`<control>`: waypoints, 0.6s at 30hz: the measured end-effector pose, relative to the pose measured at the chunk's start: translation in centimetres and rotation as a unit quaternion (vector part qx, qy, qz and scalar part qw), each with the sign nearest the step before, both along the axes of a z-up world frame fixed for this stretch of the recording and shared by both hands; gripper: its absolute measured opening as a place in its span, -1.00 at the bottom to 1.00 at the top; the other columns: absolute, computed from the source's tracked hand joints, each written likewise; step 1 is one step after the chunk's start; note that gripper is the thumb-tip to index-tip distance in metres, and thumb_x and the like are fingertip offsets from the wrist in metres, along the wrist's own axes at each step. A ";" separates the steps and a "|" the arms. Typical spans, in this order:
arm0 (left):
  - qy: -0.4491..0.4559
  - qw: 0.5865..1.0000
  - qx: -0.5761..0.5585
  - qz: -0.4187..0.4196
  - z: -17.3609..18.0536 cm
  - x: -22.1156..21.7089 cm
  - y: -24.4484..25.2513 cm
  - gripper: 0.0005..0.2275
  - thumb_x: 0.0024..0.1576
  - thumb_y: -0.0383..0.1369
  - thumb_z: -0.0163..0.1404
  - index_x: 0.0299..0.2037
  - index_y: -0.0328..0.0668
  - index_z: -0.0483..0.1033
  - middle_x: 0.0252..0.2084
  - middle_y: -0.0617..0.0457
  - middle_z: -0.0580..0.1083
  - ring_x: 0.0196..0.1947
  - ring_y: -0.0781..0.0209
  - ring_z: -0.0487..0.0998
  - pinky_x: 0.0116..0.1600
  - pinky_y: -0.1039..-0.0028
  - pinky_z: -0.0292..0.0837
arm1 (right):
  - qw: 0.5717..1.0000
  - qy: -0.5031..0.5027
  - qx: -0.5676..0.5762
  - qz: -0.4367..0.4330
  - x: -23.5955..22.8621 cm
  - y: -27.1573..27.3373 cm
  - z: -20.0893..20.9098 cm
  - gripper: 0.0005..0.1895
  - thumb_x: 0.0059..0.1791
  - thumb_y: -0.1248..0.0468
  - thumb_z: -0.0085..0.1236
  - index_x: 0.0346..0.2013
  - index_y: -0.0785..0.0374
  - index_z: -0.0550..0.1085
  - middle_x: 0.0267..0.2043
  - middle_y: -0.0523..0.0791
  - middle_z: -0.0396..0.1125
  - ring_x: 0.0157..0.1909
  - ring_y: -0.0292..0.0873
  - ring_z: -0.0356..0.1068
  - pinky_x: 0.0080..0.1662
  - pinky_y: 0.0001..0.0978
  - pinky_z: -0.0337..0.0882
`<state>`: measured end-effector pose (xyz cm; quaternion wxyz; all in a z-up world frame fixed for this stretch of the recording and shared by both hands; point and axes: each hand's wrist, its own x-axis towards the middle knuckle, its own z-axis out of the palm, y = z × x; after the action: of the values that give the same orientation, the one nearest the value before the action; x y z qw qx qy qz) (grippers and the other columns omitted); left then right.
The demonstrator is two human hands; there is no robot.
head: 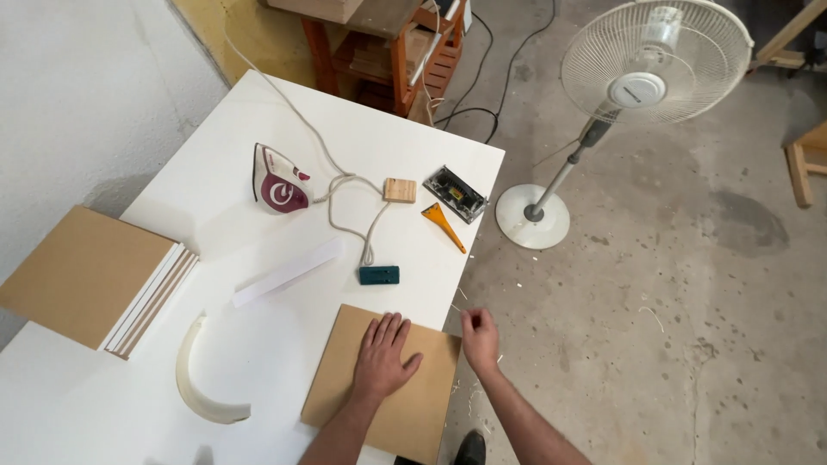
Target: The person smooths the edges of a rectangular wooden board using a sanding block and a scraper. They then place a white strip on the board, iron it with a clothes iron, and secure it with a clamp. The person repeats the edge-smoothing process on the board.
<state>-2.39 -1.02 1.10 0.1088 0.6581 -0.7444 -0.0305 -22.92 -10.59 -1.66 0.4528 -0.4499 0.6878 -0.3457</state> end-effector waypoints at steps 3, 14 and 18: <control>0.010 0.999 -0.049 -0.004 0.4 -0.1 -0.4 -0.34 0.17 0.09 -0.09 0.37 -0.20 0.28 0.42 -0.10 0.27 0.46 0.00 0.15 0.52 0.12 -0.16 | 0.964 0.078 -0.173 0.185 4.7 -6.2 -0.1 -0.79 -0.01 0.13 0.16 -0.17 0.16 0.52 -0.18 -0.14 0.48 -0.09 -0.10 0.42 -0.01 -0.26 0.39; -0.007 1.000 -0.020 -0.011 -0.5 0.1 -0.7 -0.32 0.21 0.12 -0.17 0.41 -0.21 0.24 0.43 -0.09 0.26 0.47 -0.01 0.13 0.53 0.12 -0.20 | 0.852 0.096 -0.054 0.512 12.2 -10.3 6.9 -0.36 -0.08 0.18 0.24 0.29 0.07 0.31 0.07 -0.06 0.39 0.02 -0.02 0.41 0.01 -0.22 0.39; -0.010 0.996 -0.083 -0.016 -1.8 0.4 -1.1 -0.31 0.08 0.15 -0.03 0.31 -0.16 0.37 0.28 -0.10 0.40 0.38 -0.06 0.29 0.50 0.06 0.00 | 0.912 -0.224 0.030 0.343 4.3 -4.1 8.6 -0.49 -0.04 0.29 0.25 0.21 0.17 0.43 -0.30 -0.25 0.23 -0.25 -0.33 0.24 -0.15 -0.52 0.32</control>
<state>-2.00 -2.10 -0.66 0.1555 0.6352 -0.7556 0.0364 -18.65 -14.72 6.90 0.6990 -0.5549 0.3822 -0.2396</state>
